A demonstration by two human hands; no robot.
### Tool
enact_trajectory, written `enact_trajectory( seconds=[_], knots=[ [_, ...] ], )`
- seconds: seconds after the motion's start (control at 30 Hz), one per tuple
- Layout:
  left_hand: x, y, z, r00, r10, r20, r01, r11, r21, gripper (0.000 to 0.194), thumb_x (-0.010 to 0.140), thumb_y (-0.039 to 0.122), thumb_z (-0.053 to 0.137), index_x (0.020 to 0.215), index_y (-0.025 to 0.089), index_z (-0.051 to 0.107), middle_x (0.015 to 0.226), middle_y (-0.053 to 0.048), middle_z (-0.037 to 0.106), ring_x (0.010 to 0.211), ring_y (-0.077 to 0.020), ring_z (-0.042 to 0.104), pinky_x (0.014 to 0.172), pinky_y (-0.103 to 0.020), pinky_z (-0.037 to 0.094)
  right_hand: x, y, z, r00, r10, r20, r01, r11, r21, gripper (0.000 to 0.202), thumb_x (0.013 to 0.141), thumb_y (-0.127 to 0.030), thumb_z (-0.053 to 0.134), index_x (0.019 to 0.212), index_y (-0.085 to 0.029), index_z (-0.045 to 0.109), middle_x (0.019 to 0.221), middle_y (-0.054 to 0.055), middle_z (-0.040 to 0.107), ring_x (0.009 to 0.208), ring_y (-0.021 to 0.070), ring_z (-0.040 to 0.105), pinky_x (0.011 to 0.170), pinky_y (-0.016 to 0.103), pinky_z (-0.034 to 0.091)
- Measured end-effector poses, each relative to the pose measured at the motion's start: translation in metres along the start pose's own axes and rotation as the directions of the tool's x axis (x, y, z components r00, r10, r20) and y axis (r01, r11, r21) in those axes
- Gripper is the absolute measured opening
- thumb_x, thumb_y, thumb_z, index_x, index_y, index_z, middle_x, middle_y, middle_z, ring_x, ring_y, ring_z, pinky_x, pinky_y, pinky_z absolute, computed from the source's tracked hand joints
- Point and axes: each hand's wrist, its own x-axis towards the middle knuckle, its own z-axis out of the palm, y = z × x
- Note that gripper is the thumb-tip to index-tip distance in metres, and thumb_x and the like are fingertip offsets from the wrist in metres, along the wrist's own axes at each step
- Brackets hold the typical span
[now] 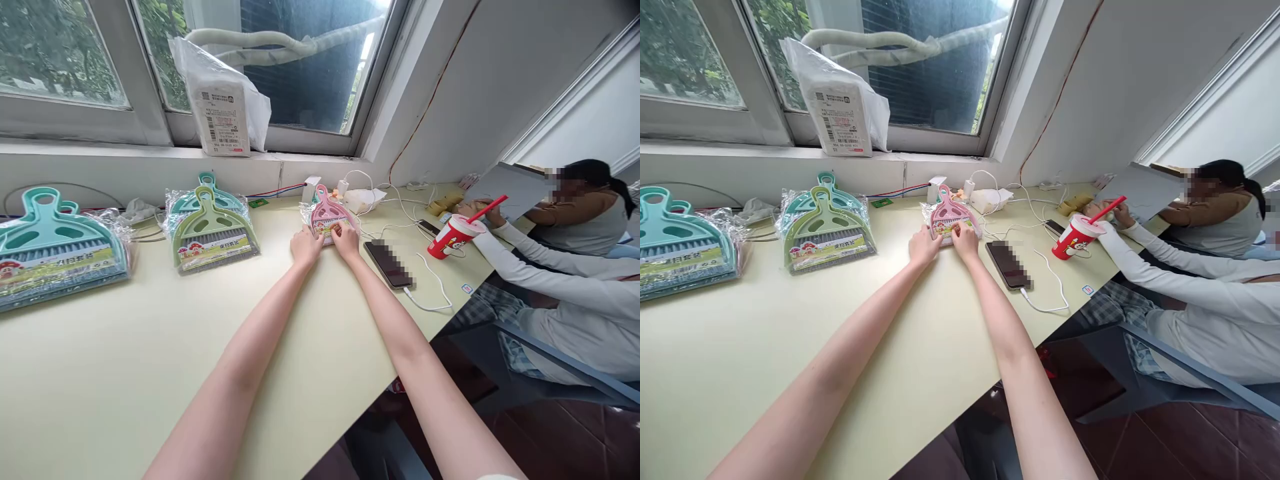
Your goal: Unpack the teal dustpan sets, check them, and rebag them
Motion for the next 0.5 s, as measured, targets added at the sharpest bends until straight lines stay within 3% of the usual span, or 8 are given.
enact_trajectory(
  seconds=[0.13, 0.23, 0.4, 0.5],
  knots=[
    [-0.001, 0.002, -0.002, 1.000, 0.002, -0.004, -0.001, 1.000, 0.031, 0.038, 0.094, 0.038, 0.049, 0.122, 0.012, 0.055, 0.119, -0.020, 0.069, 0.118, -0.0341, 0.061, 0.095, -0.039, 0.044, 0.005, 0.021, -0.008, 0.981, 0.183, -0.066, -0.187, 0.981, -0.059, 0.022, 0.086, -0.014, 0.047, 0.101, -0.018, 0.064, 0.090, 0.008, 0.070, 0.085, 0.0237, 0.062, 0.080, 0.033, 0.046],
    [-0.002, 0.003, -0.004, 1.000, 0.000, 0.003, 0.000, 0.999, 0.044, 0.040, 0.094, 0.037, 0.048, 0.125, 0.013, 0.055, 0.119, -0.017, 0.070, 0.118, -0.0323, 0.061, 0.095, -0.038, 0.044, 0.006, 0.030, -0.014, 0.967, 0.240, -0.089, -0.250, 0.959, -0.137, 0.025, 0.085, -0.009, 0.044, 0.101, -0.016, 0.061, 0.102, 0.012, 0.069, 0.095, 0.0245, 0.061, 0.086, 0.036, 0.047],
    [0.000, 0.001, -0.005, 0.999, -0.035, 0.025, 0.035, 0.999, 0.001, 0.049, 0.092, 0.043, 0.050, 0.131, 0.014, 0.054, 0.120, -0.016, 0.070, 0.119, -0.0316, 0.061, 0.096, -0.038, 0.045, 0.002, 0.027, -0.013, 0.982, 0.172, -0.077, -0.187, 0.943, -0.276, 0.034, 0.083, -0.004, 0.041, 0.111, -0.013, 0.059, 0.117, 0.017, 0.062, 0.109, 0.0267, 0.056, 0.098, 0.039, 0.044],
    [0.000, 0.000, -0.004, 0.999, -0.030, 0.020, 0.030, 1.000, 0.005, 0.046, 0.091, 0.041, 0.053, 0.129, 0.014, 0.055, 0.121, -0.016, 0.070, 0.119, -0.0315, 0.061, 0.095, -0.038, 0.045, -0.002, 0.020, -0.013, 0.992, 0.117, -0.058, -0.129, 0.929, -0.348, 0.033, 0.088, -0.009, 0.042, 0.117, -0.012, 0.058, 0.121, 0.019, 0.059, 0.113, 0.0294, 0.054, 0.098, 0.041, 0.044]
  ],
)
